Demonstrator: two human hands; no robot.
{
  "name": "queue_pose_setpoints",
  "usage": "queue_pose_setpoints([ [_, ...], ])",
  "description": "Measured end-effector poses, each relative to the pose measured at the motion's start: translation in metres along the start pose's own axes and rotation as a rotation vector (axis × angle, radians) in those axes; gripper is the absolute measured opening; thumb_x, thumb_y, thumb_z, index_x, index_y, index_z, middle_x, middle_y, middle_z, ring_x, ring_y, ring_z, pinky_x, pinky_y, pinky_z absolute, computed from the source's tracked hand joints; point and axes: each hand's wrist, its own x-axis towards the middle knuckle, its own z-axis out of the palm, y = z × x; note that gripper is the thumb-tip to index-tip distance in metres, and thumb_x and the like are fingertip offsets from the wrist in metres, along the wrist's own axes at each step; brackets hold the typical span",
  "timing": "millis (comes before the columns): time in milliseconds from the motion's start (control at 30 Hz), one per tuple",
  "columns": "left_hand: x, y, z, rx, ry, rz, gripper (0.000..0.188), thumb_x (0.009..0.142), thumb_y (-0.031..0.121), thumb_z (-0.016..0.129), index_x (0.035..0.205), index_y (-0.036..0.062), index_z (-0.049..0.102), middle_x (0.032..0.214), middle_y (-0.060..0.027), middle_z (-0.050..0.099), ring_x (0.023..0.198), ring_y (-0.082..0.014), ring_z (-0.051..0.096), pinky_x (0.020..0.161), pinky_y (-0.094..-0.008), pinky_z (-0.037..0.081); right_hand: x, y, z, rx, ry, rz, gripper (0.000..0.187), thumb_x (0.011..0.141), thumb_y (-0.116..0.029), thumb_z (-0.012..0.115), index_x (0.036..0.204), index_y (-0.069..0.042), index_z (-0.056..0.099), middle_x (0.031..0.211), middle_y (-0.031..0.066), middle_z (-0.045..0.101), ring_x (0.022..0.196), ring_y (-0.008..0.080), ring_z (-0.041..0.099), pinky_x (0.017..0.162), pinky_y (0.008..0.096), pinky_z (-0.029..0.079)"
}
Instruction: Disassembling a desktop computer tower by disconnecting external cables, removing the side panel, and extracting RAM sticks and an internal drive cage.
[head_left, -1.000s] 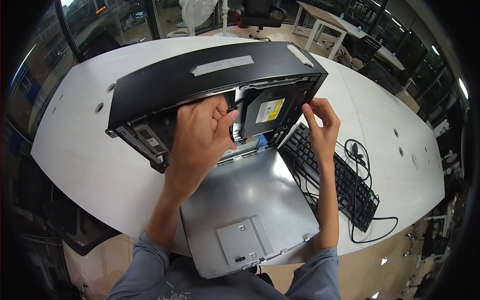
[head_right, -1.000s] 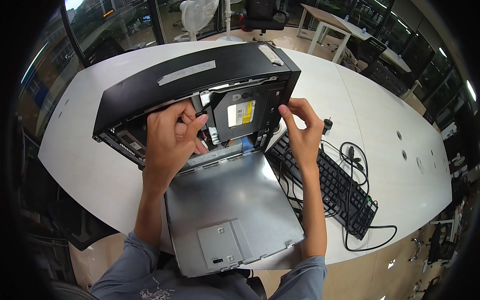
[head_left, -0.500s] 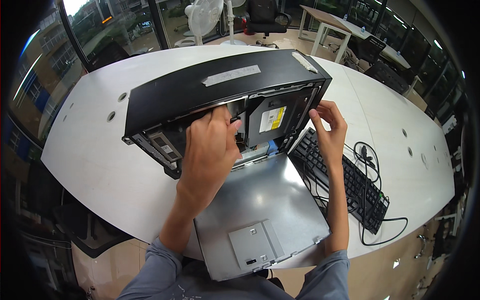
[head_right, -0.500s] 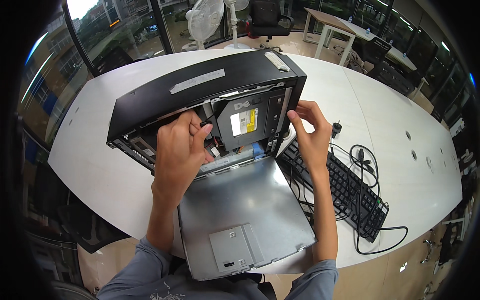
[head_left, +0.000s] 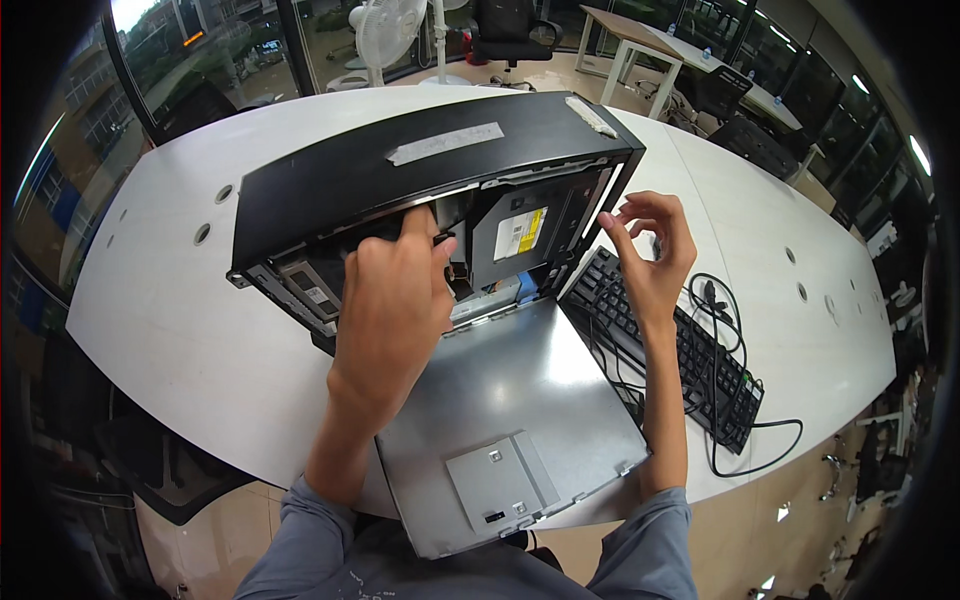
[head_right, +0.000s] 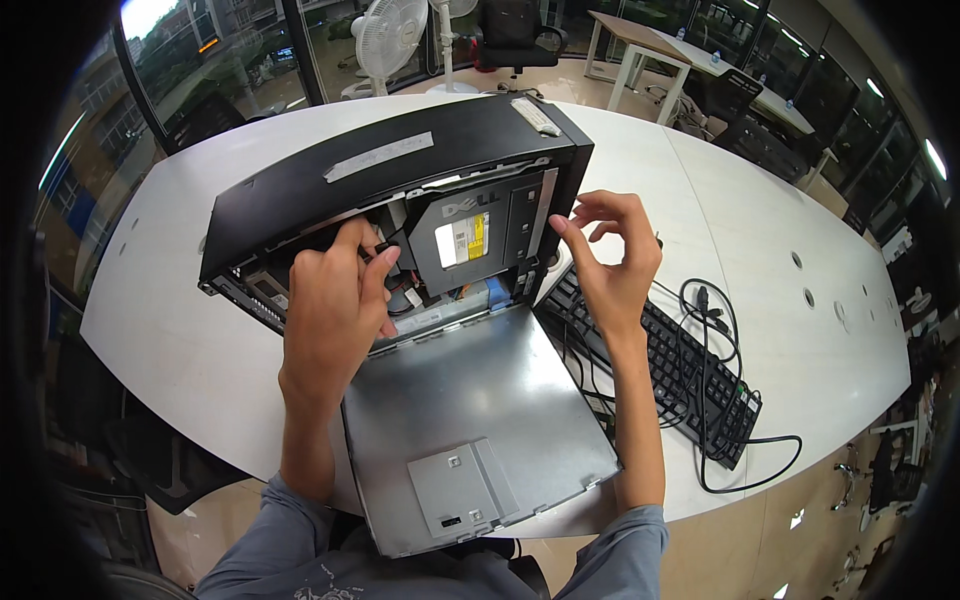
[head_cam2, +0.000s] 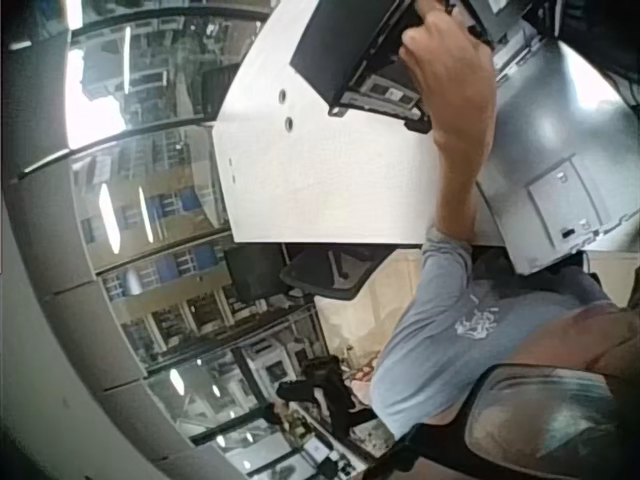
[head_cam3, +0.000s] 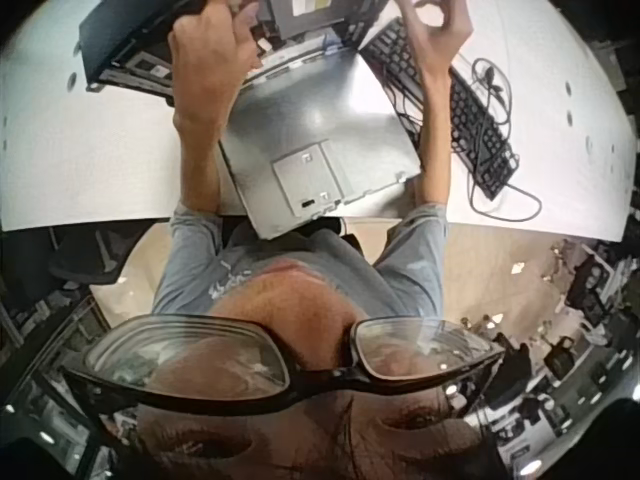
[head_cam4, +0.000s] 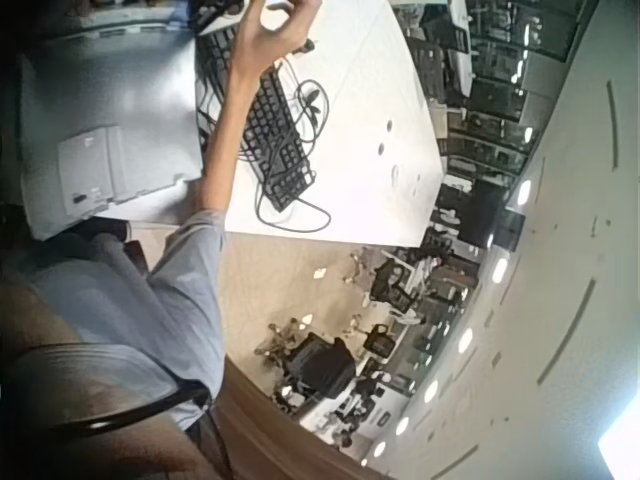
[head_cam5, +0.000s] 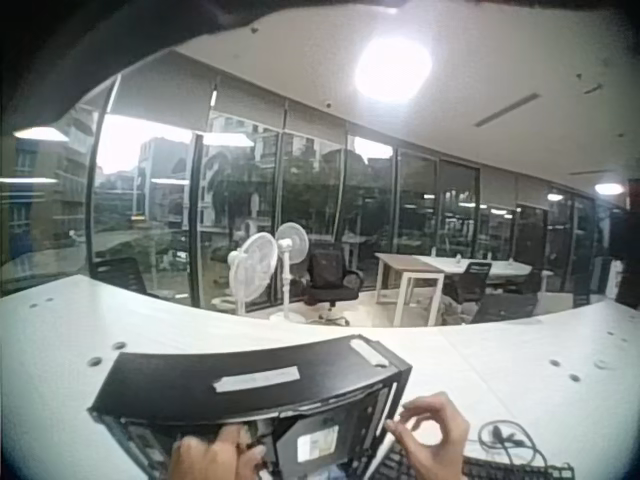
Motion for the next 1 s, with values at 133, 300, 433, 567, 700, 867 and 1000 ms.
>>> queue_pose_setpoints([
  [133,0.002,-0.002,0.002,-0.002,0.007,-0.011,0.011,0.091,0.004,0.061,0.09,-0.0061,0.057,0.053,-0.0121,0.059,0.043,-0.0197,0.063,0.042,-0.0263,0.047,0.002,-0.003,0.001,0.012,-0.108,-0.035,0.021,0.078,-0.005,0.077,0.097,-0.004,0.067,0.085,0.0046,0.067,0.076,0.013,0.065,0.061,0.0245,0.045],
  [300,0.004,-0.007,-0.002,0.049,-0.032,-0.011,0.014,0.091,0.006,0.063,0.095,-0.0069,0.059,0.055,-0.0124,0.061,0.044,-0.0174,0.063,0.04,-0.026,0.046,0.003,-0.005,-0.001,-0.024,-0.162,-0.05,0.021,0.079,-0.006,0.076,0.098,-0.004,0.068,0.083,0.0052,0.067,0.076,0.0139,0.066,0.06,0.0247,0.045],
  [433,0.005,-0.011,-0.001,-0.054,-0.033,0.027,0.017,0.091,0.009,0.063,0.098,-0.0069,0.061,0.055,-0.0121,0.061,0.043,-0.0169,0.062,0.04,-0.0262,0.046,0.001,-0.004,0.003,0.01,-0.113,-0.033,0.022,0.078,-0.005,0.076,0.098,-0.004,0.067,0.085,0.0058,0.065,0.076,0.0138,0.066,0.059,0.0241,0.046],
  [567,0.006,-0.007,0.002,-0.014,0.02,0.036,0.021,0.091,0.012,0.063,0.098,-0.0071,0.066,0.054,-0.0127,0.061,0.042,-0.0172,0.061,0.041,-0.0266,0.046,0.0,-0.006,0.003,0.029,-0.148,-0.043,0.024,0.078,-0.004,0.077,0.099,-0.003,0.066,0.087,0.0067,0.064,0.076,0.0141,0.066,0.06,0.0233,0.048],
  [700,0.006,-0.005,0.004,0.051,0.076,-0.001,0.018,0.09,0.011,0.064,0.096,-0.0058,0.068,0.054,-0.0122,0.062,0.042,-0.0172,0.061,0.044,-0.0269,0.047,0.0,-0.003,0.005,0.039,-0.146,-0.045,0.025,0.078,-0.004,0.076,0.101,-0.002,0.065,0.087,0.0068,0.064,0.077,0.0143,0.066,0.061,0.0236,0.05],
  [867,0.007,-0.006,0.004,0.079,0.073,0.013,0.018,0.09,0.012,0.064,0.096,-0.0047,0.068,0.053,-0.0111,0.062,0.04,-0.0161,0.059,0.046,-0.0271,0.047,0.001,-0.006,0.003,0.054,-0.113,-0.014,0.026,0.079,-0.003,0.075,0.102,-0.002,0.064,0.087,0.0064,0.065,0.077,0.0139,0.066,0.062,0.024,0.05],
  [1000,0.008,-0.004,-0.009,-0.107,-0.081,0.016,0.019,0.091,0.013,0.064,0.098,-0.0046,0.068,0.053,-0.0108,0.061,0.039,-0.0148,0.058,0.044,-0.0259,0.046,0.008,-0.009,-0.002,0.058,-0.077,-0.025,0.03,0.081,-0.002,0.073,0.11,-0.003,0.064,0.088,0.0068,0.065,0.077,0.0134,0.066,0.063,0.0243,0.05],
])
